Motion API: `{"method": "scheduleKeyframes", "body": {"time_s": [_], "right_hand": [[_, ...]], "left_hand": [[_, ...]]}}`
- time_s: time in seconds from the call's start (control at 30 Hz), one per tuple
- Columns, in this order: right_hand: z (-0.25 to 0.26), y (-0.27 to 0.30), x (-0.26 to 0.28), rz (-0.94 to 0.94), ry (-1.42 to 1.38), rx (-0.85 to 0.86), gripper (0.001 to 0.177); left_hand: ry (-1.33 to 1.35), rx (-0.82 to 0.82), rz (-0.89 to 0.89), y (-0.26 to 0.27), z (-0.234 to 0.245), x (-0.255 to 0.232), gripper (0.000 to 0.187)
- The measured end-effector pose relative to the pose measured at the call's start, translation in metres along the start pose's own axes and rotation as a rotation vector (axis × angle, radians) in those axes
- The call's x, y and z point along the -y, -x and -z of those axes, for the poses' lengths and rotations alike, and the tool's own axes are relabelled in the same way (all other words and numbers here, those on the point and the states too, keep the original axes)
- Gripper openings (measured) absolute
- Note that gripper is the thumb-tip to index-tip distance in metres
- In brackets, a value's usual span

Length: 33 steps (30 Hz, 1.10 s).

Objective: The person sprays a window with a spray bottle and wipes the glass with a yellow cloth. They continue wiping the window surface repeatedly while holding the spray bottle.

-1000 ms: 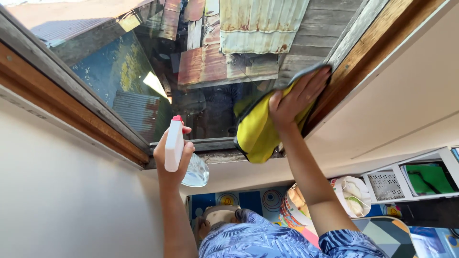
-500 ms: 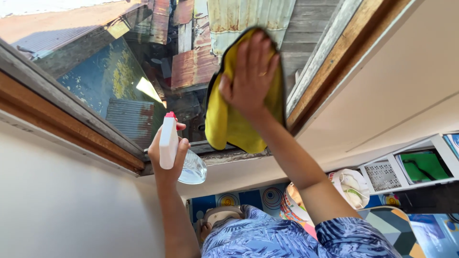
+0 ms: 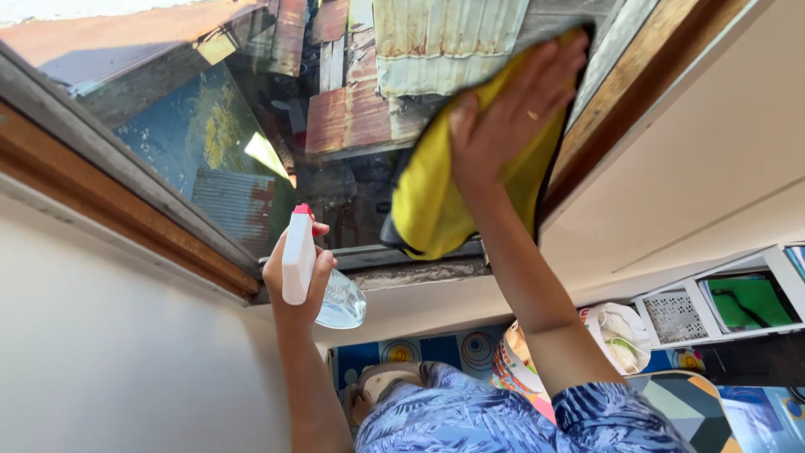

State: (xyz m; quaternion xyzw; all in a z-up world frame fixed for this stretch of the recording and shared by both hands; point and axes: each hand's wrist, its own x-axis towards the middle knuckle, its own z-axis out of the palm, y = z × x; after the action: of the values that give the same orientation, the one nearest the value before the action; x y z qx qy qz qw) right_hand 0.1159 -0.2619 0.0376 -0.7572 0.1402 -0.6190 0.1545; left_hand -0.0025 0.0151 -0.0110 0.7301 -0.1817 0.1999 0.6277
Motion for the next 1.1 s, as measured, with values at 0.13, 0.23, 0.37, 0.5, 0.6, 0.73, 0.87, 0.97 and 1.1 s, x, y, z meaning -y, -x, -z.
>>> {"method": "scheduleKeyframes", "body": {"time_s": [0.13,0.23,0.37,0.5,0.6,0.73,0.87,0.97,1.1], "right_hand": [[-0.020,0.014,0.042,0.117,0.057,0.031,0.079],[-0.023,0.056,0.050,0.359,0.062,0.135,0.072],[-0.036,0.128,0.017,0.685,0.038,0.089,0.065],[-0.067,0.163,-0.062,0.690,0.078,0.033,0.076],[-0.049,0.114,-0.068,0.578,0.146,0.007,0.090],[-0.037,0.058,-0.028,0.386,0.237,-0.099,0.104],[-0.039,0.036,0.037,0.278,0.204,-0.116,0.098],[-0.047,0.048,0.070,0.386,0.171,-0.111,0.088],[-0.056,0.095,0.074,0.623,0.098,-0.087,0.074]], "left_hand": [[0.007,-0.013,0.002,-0.002,0.009,0.000,0.038],[0.120,-0.037,0.018,-0.005,0.013,0.002,0.039],[0.151,-0.057,-0.064,-0.012,0.018,0.017,0.042],[0.206,-0.027,-0.113,-0.015,0.025,0.032,0.047],[0.159,-0.021,-0.119,-0.015,0.035,0.021,0.045],[0.103,0.014,-0.109,-0.015,0.049,0.026,0.055],[0.077,0.043,-0.086,-0.018,0.062,0.027,0.057],[0.084,0.043,-0.100,-0.021,0.068,0.028,0.059],[0.057,0.032,-0.148,-0.028,0.076,0.026,0.054]]}}
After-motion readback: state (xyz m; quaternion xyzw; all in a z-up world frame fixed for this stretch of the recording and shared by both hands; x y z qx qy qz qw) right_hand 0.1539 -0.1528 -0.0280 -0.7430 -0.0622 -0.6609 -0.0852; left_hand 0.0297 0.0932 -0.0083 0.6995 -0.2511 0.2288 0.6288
